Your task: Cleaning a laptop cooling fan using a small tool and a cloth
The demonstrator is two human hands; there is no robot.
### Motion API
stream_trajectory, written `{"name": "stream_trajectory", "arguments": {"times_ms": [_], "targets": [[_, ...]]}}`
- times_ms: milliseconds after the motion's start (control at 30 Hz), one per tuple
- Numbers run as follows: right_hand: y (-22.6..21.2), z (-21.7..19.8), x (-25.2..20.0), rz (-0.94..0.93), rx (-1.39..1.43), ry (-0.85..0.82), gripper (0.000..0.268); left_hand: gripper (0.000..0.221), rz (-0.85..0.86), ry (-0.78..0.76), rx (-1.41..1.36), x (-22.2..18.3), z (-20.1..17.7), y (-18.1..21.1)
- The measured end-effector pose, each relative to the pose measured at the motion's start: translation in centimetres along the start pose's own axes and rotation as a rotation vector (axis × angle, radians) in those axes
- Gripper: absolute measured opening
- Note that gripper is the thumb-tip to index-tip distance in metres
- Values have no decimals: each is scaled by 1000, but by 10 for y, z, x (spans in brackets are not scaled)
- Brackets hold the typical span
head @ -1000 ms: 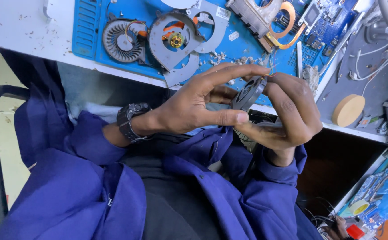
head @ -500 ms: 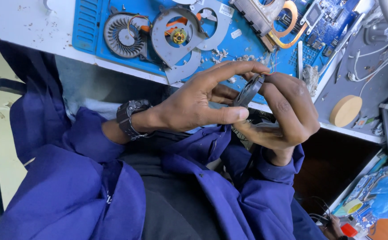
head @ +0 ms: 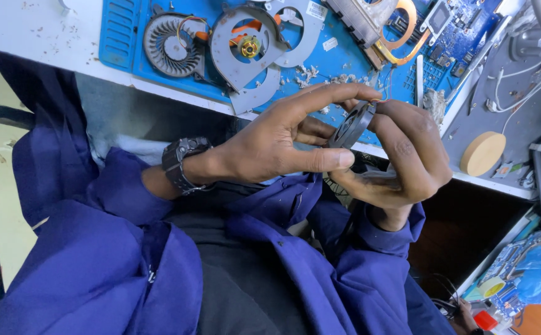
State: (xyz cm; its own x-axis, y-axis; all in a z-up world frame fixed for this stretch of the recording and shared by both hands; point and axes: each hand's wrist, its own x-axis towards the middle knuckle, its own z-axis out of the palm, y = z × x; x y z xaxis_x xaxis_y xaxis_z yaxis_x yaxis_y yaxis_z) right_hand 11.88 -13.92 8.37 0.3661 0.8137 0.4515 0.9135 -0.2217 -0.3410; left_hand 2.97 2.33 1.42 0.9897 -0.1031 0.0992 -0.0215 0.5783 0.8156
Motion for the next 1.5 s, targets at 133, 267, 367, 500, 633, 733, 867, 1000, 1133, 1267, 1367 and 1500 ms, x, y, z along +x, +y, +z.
{"name": "stream_trajectory", "arguments": {"times_ms": [133,267,367,500,633,733,867,1000,1133,1267,1367,1500], "targets": [[2,0,0,36,71,-38,45,62,-95,16,-160,-1,2,5],[7,-1,0,22,101,-84,30,68,-129,44,-303,1,4,2],[10,-1,0,50,129,-75,45,75,-130,25,-187,-2,0,8],[8,2,-8,283,240,54,44,95,-65,-3,306,-11,0,8],[9,1,-13,309,260,73,50,84,67,73,575,-13,4,-10],[10,1,-15,320,278,75,46,84,133,113,718,-13,3,-17],[9,1,-15,311,285,79,36,86,162,111,825,-12,3,-23],[14,-1,-19,307,263,70,35,85,188,103,825,-9,2,-28],[11,-2,-16,342,264,59,32,84,178,87,813,-7,3,-28],[14,-4,-18,331,249,59,33,85,202,87,827,-6,3,-30],[14,-4,-18,327,263,59,31,85,221,90,841,-6,4,-32],[15,-3,-18,330,296,64,32,83,215,87,860,-5,5,-31]]}}
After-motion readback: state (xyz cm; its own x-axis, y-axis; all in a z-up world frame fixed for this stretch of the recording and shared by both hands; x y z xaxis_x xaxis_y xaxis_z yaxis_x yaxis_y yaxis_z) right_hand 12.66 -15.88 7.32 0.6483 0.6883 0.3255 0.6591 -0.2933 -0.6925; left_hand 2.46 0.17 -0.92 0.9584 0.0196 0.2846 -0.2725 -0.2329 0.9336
